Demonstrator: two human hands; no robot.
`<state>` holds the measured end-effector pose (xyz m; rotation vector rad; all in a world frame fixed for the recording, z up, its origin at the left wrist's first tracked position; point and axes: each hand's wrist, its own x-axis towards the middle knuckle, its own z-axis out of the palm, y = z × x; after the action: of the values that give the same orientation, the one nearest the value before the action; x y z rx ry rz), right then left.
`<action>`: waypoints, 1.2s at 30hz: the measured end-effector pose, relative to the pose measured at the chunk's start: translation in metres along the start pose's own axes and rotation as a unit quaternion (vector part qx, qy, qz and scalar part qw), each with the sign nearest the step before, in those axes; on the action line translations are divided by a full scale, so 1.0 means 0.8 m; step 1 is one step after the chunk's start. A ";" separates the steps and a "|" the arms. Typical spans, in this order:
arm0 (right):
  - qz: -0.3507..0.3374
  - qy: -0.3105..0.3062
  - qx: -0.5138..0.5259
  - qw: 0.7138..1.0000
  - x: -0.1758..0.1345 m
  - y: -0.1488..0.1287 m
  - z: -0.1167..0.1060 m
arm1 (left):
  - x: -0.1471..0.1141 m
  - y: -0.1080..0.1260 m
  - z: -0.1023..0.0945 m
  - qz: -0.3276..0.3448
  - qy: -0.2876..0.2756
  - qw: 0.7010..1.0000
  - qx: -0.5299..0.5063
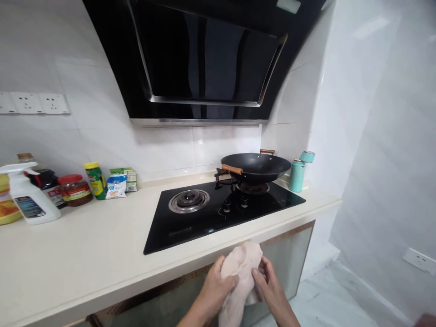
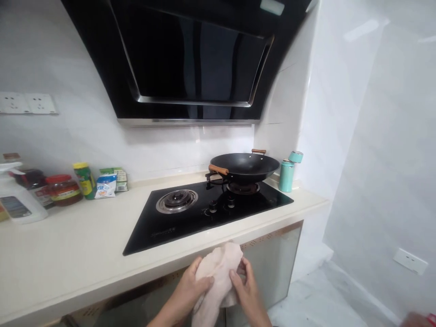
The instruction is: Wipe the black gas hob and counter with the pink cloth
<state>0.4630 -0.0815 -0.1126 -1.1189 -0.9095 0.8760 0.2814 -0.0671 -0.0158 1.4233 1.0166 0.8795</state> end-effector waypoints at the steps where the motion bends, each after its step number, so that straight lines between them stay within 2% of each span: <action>1: 0.008 -0.005 0.003 1.000 0.001 0.003 -0.002 | 0.000 0.006 -0.002 0.006 -0.009 1.000 0.009; 6: 0.027 -0.034 0.020 0.999 0.006 -0.006 -0.013 | -0.002 0.029 -0.006 0.040 -0.086 0.984 0.150; 10: 0.026 -0.058 -0.075 0.995 0.008 -0.023 -0.026 | 0.004 0.023 -0.004 0.043 -0.080 0.971 0.223; 12: 0.026 -0.041 -0.095 0.994 0.011 -0.030 -0.033 | 0.009 0.013 -0.004 0.033 -0.076 0.970 0.228; 17: 0.029 0.023 -0.051 0.998 0.024 -0.044 -0.043 | 0.016 -0.001 -0.010 0.018 -0.113 0.978 0.174; 20: 0.037 -0.005 -0.015 0.999 0.029 -0.041 -0.041 | 0.019 0.003 -0.013 0.018 -0.105 0.986 0.127; 23: 0.081 -0.042 0.058 0.994 0.023 -0.016 -0.033 | 0.020 0.010 -0.014 0.033 -0.074 0.990 0.113; 26: 0.184 -0.085 0.150 0.968 0.006 0.022 -0.020 | 0.017 0.018 -0.012 0.056 -0.044 0.988 0.138; 28: 0.255 -0.158 0.218 0.929 -0.007 0.042 -0.013 | 0.014 0.022 -0.012 0.066 -0.035 0.985 0.156; 30: 0.290 -0.232 0.274 0.887 -0.017 0.051 -0.007 | 0.010 0.025 -0.013 0.071 -0.046 0.984 0.160; 32: 0.290 -0.260 0.307 0.868 -0.021 0.049 -0.006 | 0.007 0.027 -0.015 0.073 -0.072 0.983 0.151; 36: 0.242 -0.229 0.348 0.876 -0.017 0.035 -0.013 | 0.006 0.030 -0.020 0.060 -0.122 0.982 0.131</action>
<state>0.4645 -0.0915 -0.1439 -0.4951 -0.5877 1.7724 0.2705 -0.0570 0.0098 1.7840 0.8891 0.6518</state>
